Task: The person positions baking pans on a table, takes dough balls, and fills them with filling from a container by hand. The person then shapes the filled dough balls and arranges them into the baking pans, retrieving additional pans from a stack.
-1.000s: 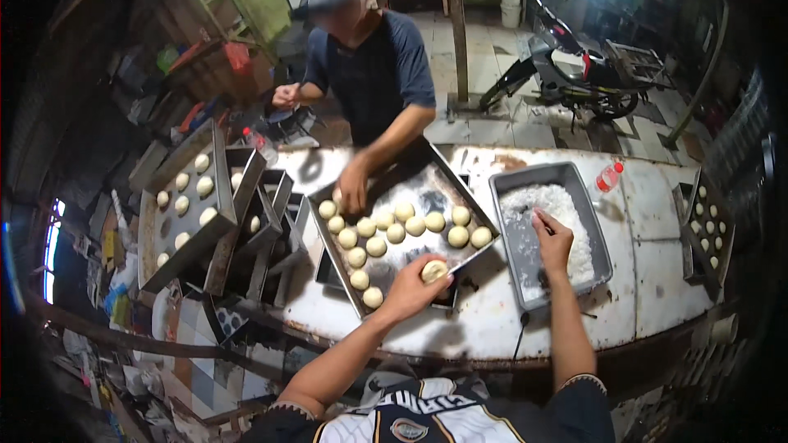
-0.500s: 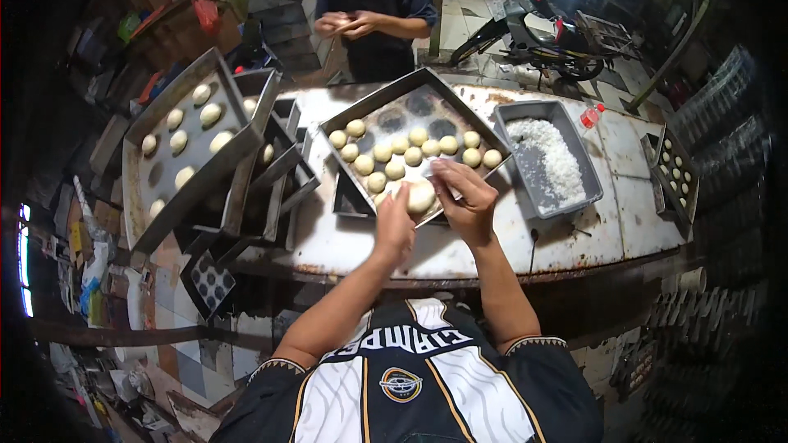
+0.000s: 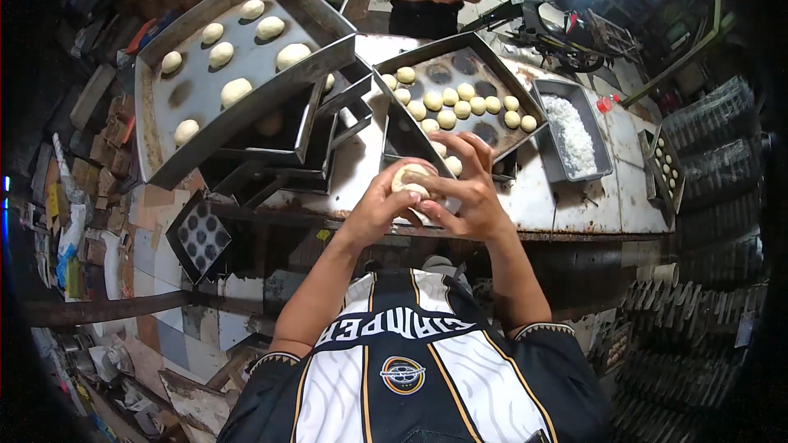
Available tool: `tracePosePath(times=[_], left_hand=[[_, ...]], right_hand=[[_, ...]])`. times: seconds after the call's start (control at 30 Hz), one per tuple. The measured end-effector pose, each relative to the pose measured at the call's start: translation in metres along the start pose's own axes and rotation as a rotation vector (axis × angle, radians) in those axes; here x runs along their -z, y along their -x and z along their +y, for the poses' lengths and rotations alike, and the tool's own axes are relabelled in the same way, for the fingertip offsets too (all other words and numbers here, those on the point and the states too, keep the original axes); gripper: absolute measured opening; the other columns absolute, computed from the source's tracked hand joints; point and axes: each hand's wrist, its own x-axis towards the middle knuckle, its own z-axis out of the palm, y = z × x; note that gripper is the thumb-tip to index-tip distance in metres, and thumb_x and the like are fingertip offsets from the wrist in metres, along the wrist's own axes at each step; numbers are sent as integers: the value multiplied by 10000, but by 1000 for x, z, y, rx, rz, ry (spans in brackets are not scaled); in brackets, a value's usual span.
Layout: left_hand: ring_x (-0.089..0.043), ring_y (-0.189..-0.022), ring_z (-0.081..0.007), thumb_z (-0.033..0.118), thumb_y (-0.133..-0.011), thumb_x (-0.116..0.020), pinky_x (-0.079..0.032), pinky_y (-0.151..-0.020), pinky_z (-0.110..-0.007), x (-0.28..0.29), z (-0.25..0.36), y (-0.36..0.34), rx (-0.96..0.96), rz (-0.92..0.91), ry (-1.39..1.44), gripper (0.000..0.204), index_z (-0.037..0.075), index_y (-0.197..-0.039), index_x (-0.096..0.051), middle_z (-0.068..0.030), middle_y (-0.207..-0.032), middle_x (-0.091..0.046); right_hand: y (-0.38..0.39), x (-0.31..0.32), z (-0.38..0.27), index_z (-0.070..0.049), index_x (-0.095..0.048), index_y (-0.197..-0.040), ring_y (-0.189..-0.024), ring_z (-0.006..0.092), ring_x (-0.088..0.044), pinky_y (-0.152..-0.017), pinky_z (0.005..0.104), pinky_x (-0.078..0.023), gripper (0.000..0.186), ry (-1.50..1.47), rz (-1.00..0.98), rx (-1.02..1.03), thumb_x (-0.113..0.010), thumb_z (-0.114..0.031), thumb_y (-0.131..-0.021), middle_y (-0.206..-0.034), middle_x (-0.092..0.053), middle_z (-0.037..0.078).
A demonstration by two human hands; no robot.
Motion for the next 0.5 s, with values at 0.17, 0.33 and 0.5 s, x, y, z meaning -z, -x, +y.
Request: tracePosePath(times=[0.17, 0.33, 0.5], left_hand=[[-679, -1059, -260, 361, -1048, -595, -548, -892, -360, -15, 14, 1, -654, 93, -799, 436, 6, -1285, -684, -159, -1146, -678], [-668, -1068, -269, 347, -1091, -591, -523, -945, -360, -42, 6, -3, -618, 147, -382, 406, -8, -1228, -733, -164, -1154, -678], [-628, -1194, -224, -7, -962, -721, -507, -1034, -355, -73, -5, -17, -721, 193, -646, 339, -25, -1294, -655, -138, -1245, -615]], right_hand=[[5, -22, -34, 15, -632, -1285, -979, 141, -638, -790, 299, -538, 512, -976, 456, -375, -897, -163, -886, -1211, -609, 111], [18, 7, -29, 13, -700, -1148, -769, 109, -667, -641, 250, -544, 293, -732, 393, -137, -855, -32, -903, -1124, -680, 102], [30, 52, -20, 0, -737, -1164, -1030, 228, -720, -875, 348, -593, 396, -449, 350, -101, -838, 17, -782, -1216, -689, 159]])
